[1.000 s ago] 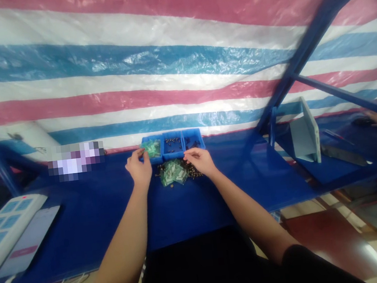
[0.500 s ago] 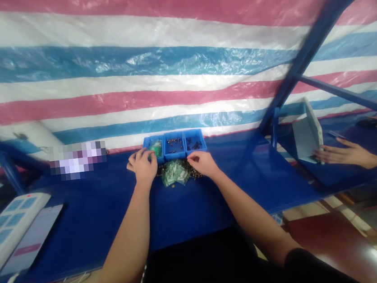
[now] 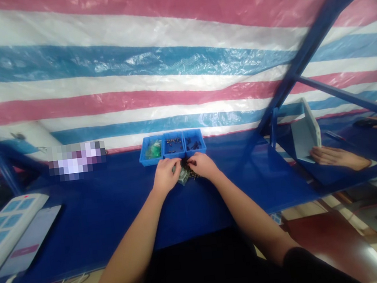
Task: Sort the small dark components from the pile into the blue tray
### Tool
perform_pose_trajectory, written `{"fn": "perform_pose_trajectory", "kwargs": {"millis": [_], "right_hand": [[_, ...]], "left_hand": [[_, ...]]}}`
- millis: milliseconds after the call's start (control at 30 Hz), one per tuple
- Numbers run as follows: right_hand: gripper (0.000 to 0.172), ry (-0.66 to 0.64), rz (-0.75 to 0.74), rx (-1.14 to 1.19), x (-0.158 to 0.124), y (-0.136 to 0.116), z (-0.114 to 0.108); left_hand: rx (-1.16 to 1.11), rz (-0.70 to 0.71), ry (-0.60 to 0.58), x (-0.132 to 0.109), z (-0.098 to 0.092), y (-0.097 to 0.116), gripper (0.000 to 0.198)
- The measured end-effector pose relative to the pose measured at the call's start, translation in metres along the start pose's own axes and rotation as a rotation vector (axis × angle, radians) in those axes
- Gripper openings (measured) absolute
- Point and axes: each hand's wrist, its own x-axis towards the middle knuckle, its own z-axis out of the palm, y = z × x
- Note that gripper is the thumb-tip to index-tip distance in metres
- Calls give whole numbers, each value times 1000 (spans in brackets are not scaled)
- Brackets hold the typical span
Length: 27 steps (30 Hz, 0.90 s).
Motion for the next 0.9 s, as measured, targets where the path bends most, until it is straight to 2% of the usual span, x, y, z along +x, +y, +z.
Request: {"fn": "perform_pose_trajectory", "kwargs": {"millis": [133, 233, 367, 600, 733, 800, 900], "right_hand": [[21, 48, 48, -65, -1, 1, -2], [19, 38, 89, -57, 0, 4, -1], [19, 36, 81, -34, 2, 8, 3], [19, 122, 58, 20, 5, 14, 6], [18, 229, -9, 194, 4, 7, 4], [17, 273, -35, 366, 3, 2, 3], [18, 268, -41, 629, 0, -8, 4]], "left_hand": [[40, -6, -4, -2, 1, -2, 23], [46, -40, 8, -3, -2, -3, 24], [47, -58, 7, -2, -3, -2, 24], [56, -46, -2, -2, -2, -2, 24], [45, -48, -1, -2, -2, -2, 24], [22, -42, -13, -2, -2, -1, 25], [-8, -17, -53, 0, -1, -1, 31]]}}
